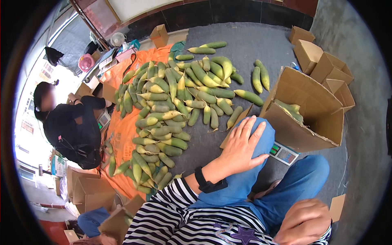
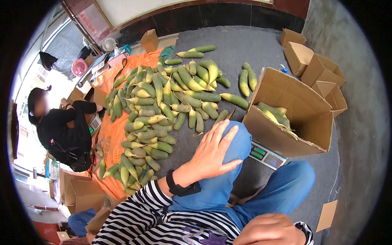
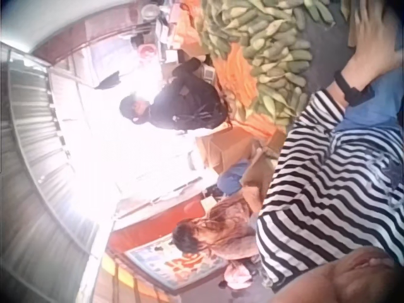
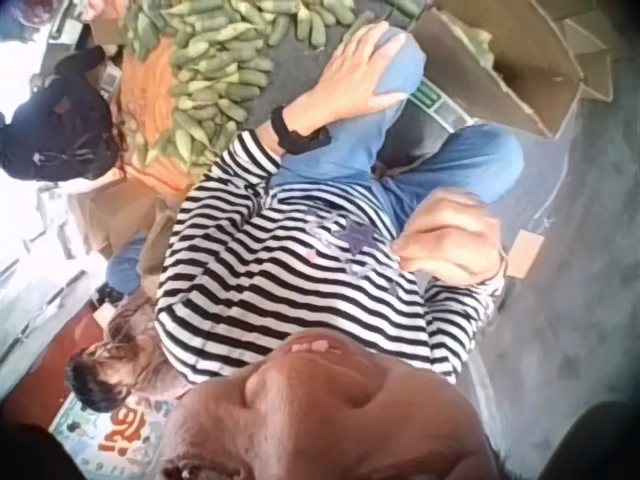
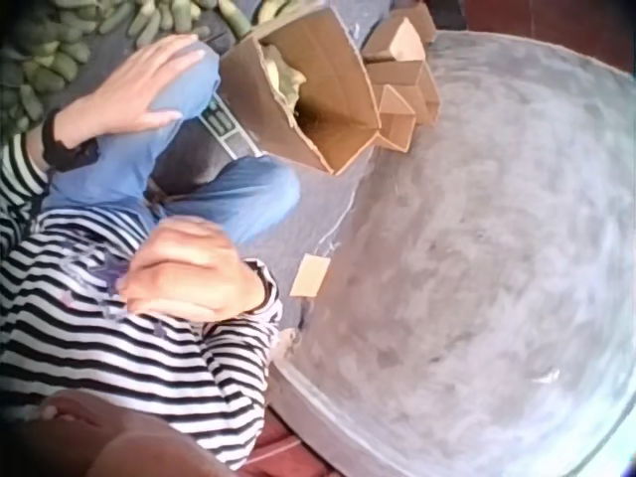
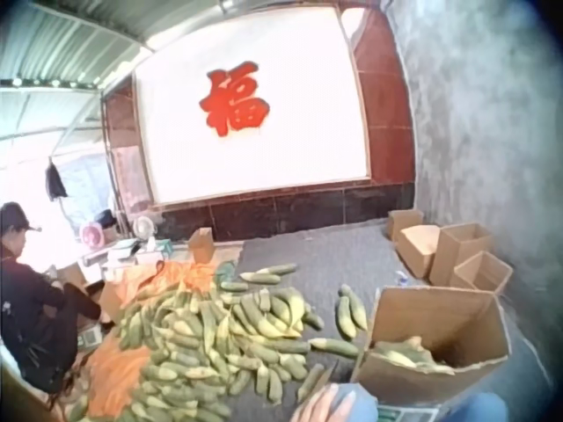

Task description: Weighing and packing vegetables into boxes.

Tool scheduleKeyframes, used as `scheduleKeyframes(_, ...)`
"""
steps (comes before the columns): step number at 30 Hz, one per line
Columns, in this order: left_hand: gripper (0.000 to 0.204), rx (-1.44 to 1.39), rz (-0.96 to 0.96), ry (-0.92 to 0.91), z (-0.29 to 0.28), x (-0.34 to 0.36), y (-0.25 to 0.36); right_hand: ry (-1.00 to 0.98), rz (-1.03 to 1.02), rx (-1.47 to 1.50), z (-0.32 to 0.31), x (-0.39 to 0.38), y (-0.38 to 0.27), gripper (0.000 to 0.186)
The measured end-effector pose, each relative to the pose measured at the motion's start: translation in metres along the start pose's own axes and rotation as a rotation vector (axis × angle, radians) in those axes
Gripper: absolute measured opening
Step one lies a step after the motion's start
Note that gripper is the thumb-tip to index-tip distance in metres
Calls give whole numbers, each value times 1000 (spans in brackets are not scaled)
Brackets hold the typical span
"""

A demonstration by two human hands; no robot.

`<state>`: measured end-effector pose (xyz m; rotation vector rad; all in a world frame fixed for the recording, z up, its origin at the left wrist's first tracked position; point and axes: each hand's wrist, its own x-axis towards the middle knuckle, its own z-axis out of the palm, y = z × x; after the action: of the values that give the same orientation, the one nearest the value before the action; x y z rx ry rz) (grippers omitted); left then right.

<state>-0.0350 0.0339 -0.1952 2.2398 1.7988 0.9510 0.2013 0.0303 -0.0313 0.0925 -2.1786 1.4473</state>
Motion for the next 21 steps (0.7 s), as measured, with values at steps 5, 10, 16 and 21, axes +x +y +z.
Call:
scheduleKeyframes(5,94,18,-6,23,-1,-1,0,-2,-1,191,7,26,-1,21)
scheduleKeyframes(10,95,26,9,23,-3,0,-6,40,-79,304,10,26,-6,22)
scheduleKeyframes(16,91,75,30,11,-13,1,-8,352,-323,355,41,4,-7,23)
scheduleKeyframes(21,76,67,-44,-205,-45,26,-7,569,-418,268,50,-15,-12,24)
